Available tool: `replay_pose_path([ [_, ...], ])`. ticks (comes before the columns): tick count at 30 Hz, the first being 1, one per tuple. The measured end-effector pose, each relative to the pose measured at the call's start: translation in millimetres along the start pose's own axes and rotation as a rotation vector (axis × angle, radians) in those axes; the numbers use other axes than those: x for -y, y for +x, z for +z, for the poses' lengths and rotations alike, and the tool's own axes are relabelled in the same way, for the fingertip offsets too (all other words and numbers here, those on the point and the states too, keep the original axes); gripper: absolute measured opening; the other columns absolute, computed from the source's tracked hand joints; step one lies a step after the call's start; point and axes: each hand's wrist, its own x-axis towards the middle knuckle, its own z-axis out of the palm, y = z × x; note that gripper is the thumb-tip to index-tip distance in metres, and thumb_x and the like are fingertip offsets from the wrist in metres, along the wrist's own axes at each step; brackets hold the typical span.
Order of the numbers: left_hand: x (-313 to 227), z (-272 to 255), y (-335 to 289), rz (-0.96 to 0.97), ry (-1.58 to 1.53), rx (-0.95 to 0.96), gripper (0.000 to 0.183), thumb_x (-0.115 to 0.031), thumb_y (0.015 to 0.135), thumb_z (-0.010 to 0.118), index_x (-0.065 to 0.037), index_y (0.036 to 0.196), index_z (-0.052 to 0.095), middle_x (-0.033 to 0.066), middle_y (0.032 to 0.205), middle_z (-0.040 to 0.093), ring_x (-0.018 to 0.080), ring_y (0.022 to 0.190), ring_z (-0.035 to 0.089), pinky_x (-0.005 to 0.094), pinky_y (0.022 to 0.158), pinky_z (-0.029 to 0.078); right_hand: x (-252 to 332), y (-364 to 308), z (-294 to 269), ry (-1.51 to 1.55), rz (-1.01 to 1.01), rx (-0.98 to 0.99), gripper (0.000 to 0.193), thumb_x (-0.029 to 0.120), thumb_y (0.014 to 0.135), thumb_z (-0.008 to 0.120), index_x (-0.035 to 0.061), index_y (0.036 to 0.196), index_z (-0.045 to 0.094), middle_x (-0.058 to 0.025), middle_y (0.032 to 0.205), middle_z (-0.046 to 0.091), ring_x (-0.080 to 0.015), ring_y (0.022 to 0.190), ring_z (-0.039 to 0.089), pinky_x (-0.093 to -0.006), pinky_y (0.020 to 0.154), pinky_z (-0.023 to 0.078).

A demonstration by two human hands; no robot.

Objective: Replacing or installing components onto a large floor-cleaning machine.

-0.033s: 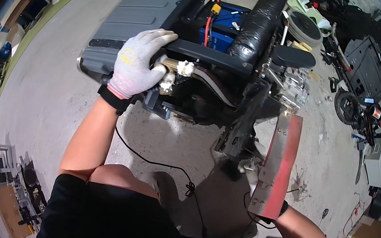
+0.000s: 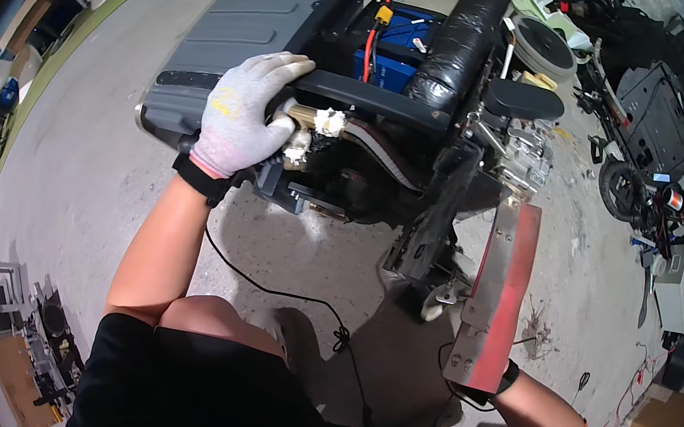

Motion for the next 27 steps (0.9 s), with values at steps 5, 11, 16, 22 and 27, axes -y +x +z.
replay_pose_path([
  [5,-1,-3,-1,-0.039,-0.040,0.043,0.053,0.000,0.073,0.064,-0.006,0.125,0.066,0.0153,0.128,0.067,0.0355,0.122,0.061,0.0433,0.105,0.047,30,-15,25,0.856,0.347,0.143,0.064,0.055,0.102,0.048,-0.0031,0.124,0.063,-0.0189,0.100,0.069,-0.0330,0.091,0.070,-0.0431,0.079,0.054],
  [11,1,-5,-4,-0.004,-0.037,0.017,0.053,0.000,0.073,0.063,-0.005,0.125,0.066,0.0160,0.129,0.066,0.0358,0.123,0.061,0.0437,0.105,0.047,45,2,59,0.999,0.125,0.152,0.034,0.036,0.101,0.060,0.0025,0.099,0.065,-0.0095,0.078,0.063,-0.0209,0.068,0.063,-0.0352,0.063,0.047],
  [16,4,-3,-7,-0.005,-0.039,-0.004,0.052,0.000,0.073,0.062,-0.005,0.124,0.066,0.0157,0.128,0.067,0.0347,0.123,0.061,0.0438,0.105,0.048,43,-12,51,-0.285,0.141,-0.471,0.023,0.011,0.099,0.060,0.0089,0.077,0.053,-0.0012,0.068,0.051,-0.0136,0.058,0.050,-0.0306,0.053,0.039],
  [22,5,-2,-7,-0.004,-0.047,-0.005,0.051,0.000,0.073,0.062,-0.004,0.123,0.066,0.0162,0.127,0.067,0.0347,0.122,0.061,0.0438,0.104,0.049,41,-13,63,0.185,-0.024,-0.101,0.030,0.033,0.100,0.067,0.0044,0.093,0.061,-0.0085,0.075,0.062,-0.0206,0.067,0.061,-0.0319,0.062,0.048],
  [27,5,-2,-7,0.010,-0.048,-0.010,0.050,0.001,0.073,0.062,-0.004,0.123,0.066,0.0163,0.127,0.067,0.0351,0.122,0.061,0.0436,0.104,0.049,27,-11,44,0.639,-0.052,-0.029,0.035,0.031,0.099,0.061,-0.0031,0.103,0.064,-0.0161,0.094,0.067,-0.0241,0.075,0.066,-0.0361,0.064,0.052],
])
